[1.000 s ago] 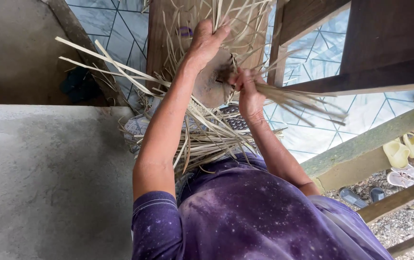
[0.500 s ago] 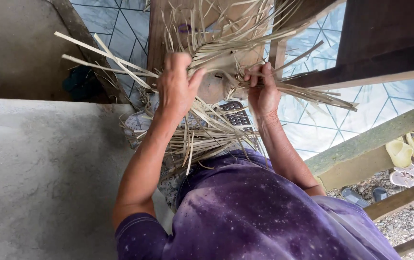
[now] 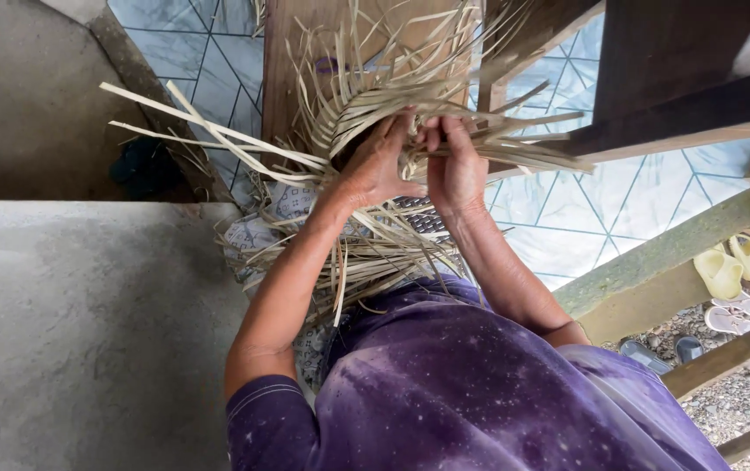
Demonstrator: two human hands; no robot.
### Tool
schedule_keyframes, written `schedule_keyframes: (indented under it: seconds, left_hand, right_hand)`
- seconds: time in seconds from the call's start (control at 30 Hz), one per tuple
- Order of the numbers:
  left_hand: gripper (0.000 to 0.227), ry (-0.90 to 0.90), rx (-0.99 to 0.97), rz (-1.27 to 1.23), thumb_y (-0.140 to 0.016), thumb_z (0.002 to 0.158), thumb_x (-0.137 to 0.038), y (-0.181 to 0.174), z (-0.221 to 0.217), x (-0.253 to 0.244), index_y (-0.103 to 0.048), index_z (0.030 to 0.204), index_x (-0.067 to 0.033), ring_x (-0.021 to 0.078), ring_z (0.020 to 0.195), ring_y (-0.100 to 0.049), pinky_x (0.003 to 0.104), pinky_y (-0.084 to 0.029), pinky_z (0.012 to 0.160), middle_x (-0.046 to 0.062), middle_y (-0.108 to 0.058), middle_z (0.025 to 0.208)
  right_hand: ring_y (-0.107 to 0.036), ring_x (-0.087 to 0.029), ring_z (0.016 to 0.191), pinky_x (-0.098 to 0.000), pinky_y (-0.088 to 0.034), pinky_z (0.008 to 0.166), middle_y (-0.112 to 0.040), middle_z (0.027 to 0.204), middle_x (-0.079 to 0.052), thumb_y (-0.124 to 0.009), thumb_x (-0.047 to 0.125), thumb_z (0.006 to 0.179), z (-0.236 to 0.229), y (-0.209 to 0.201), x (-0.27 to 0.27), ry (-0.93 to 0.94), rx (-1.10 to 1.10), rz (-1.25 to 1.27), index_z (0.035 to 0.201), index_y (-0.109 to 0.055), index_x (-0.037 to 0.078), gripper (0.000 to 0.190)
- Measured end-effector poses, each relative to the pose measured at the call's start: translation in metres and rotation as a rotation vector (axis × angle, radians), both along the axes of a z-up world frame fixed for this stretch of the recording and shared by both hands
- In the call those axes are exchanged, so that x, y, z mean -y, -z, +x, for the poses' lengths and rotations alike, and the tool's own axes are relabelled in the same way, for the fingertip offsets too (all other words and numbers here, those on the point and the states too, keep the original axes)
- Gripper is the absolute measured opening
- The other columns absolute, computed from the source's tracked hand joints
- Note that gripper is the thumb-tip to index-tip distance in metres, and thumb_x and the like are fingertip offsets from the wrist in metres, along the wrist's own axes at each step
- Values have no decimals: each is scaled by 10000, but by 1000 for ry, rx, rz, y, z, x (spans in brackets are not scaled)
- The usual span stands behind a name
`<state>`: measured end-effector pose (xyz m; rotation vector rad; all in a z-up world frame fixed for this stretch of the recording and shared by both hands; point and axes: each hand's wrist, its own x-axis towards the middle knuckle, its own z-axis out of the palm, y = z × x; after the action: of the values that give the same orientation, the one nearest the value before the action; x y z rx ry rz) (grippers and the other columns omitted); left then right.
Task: Tightening and weaving strands of dried plant fiber to create a hat, including trimming excess material with scissors.
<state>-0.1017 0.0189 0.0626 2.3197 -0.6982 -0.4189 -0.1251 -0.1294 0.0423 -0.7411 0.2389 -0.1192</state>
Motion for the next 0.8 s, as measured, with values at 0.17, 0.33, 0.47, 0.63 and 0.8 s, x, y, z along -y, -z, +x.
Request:
schedule_keyframes:
  seconds: [0.17, 0.33, 0.47, 0.63, 0.8]
  left_hand:
    - [611, -460, 340, -317, -774, 867, -185, 121, 0, 41, -528, 1424, -133, 285, 1170, -645, 387, -504, 1045, 85, -644, 1164]
    - [259, -877, -264, -1026, -565, 987, -205, 133, 25, 39, -706, 1045, 4, 201, 978, -669, 370, -529, 942, 143, -715, 972]
    - [382, -977, -612, -882, -593, 989, -322, 80, 31, 16, -722, 1194, -27, 188, 1121, -640, 356, -467, 1062, 90, -729, 1185]
    - [400, -957, -603, -979, -617, 1037, -400, 80, 22, 22, -733, 1264, -92, 232, 1250, -518, 427, -350, 1173, 143, -671, 1246]
    - [562, -976, -711, -975, -640, 1036, -438, 29, 7, 39, -554, 1481, -106, 379, 1563, -116, 542, -65, 1266, 182, -232, 1685]
  right_hand:
    - [-606, -289, 744, -438, -487, 947, -460, 599, -116, -593, 103, 1003, 5, -29, -17, 73, 91, -55, 871, -642, -65, 220]
    - [-635, -200, 927, -413, -508, 1041, -601, 888, -64, -665, 313, 1028, 7, -98, 10, -175, 280, 48, 1096, -669, 33, 289]
    - [-435, -193, 1523, -386, -340, 1338, -496, 1573, -82, -373, 689, 1082, -12, -78, 45, -269, 512, -25, 1603, -419, 126, 769]
    - [-414, -466, 1405, -641, -303, 1203, -434, 1454, -282, -667, 204, 936, -38, 26, 16, -166, 194, -680, 1487, -442, 2, 628]
    - [-338, -573, 1427, -724, -301, 1167, -297, 1520, -320, -888, 132, 730, -35, 88, -17, -172, 90, -1041, 1579, -304, -3, 1039]
